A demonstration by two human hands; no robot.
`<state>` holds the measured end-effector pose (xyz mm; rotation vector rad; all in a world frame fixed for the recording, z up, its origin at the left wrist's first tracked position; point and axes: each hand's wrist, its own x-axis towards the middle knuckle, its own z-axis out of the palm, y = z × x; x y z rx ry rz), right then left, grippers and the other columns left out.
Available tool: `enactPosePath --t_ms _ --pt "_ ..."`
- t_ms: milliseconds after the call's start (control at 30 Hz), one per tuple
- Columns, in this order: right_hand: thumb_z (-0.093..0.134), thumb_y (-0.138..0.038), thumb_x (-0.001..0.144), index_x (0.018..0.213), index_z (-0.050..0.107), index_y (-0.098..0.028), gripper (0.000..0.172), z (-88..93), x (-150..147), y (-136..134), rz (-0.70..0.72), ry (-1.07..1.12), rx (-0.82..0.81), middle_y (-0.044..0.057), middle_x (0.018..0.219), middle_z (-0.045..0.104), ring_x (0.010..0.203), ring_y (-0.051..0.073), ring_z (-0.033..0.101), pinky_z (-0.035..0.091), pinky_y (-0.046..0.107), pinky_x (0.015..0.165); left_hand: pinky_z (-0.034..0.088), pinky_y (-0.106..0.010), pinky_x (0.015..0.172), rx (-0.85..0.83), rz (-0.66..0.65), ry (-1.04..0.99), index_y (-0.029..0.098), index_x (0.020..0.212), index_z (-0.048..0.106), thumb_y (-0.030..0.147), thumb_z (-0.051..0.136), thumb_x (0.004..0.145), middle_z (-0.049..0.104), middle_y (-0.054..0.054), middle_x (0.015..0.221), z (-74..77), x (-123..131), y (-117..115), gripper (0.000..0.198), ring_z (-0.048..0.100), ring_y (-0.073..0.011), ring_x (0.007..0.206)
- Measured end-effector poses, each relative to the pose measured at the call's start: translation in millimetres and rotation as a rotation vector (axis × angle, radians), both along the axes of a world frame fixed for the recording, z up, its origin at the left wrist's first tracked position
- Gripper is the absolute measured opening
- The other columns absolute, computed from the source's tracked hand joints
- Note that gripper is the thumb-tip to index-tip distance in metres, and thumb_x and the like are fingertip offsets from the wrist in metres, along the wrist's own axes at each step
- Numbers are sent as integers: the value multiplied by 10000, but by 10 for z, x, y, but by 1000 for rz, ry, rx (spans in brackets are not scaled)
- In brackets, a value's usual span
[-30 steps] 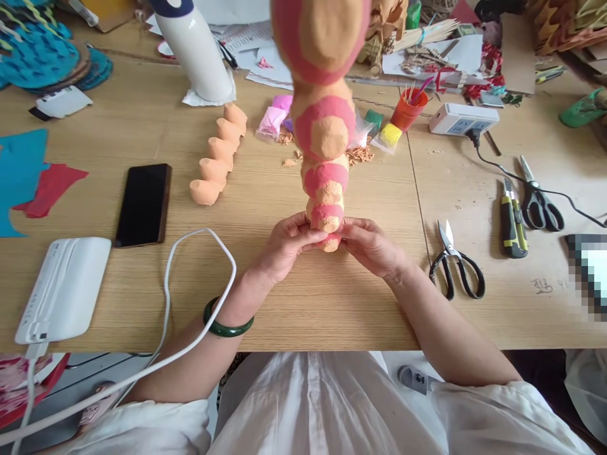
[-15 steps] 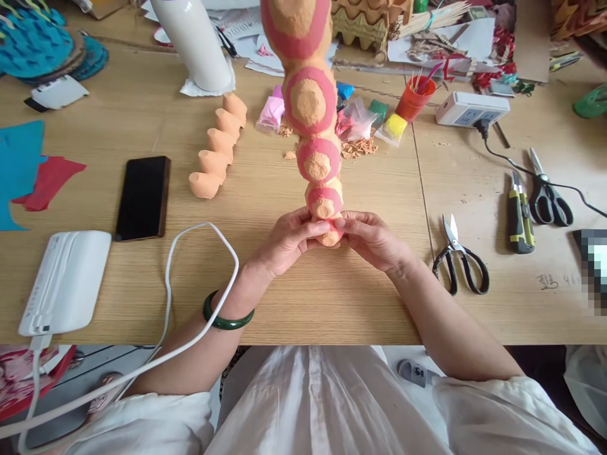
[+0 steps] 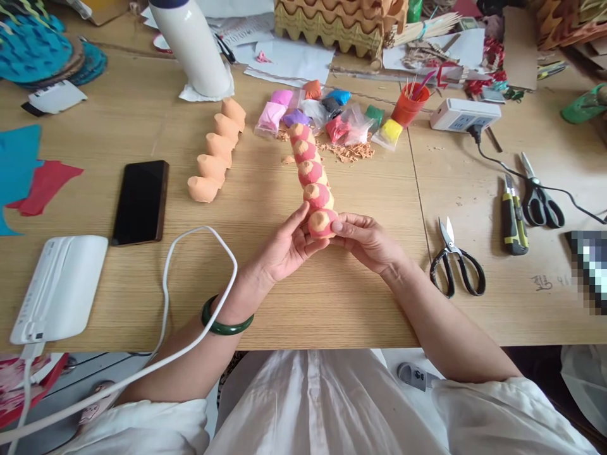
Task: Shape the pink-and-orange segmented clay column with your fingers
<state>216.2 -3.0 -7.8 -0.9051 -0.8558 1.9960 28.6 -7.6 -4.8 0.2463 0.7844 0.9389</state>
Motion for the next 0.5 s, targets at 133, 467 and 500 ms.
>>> enactPosePath --t_ms 133,467,500 --pt "1018 -515 685 821 863 -258 330 -18 17 16 -59 28 1 17 897 845 998 239 783 635 414 1009 651 -113 812 215 -48 -61 164 1196 772 92 836 871 807 -14 1121 11 -3 -40 339 796 -94 953" --pt "1016 -467 717 814 833 -225 319 5 -55 -58 -114 -4 60 -5 798 797 769 146 720 619 314 904 635 -122 751 230 53 -10 170 1118 775 216 1027 673 805 6 1031 -64 111 -75 514 782 -86 842" --pt "1004 -469 737 818 829 -223 313 3 -51 -57 -122 -23 70 3 812 801 777 152 722 614 311 882 637 -132 763 220 50 -11 164 1107 775 234 1041 651 805 1 1030 -59 119 -73 533 781 -90 845"
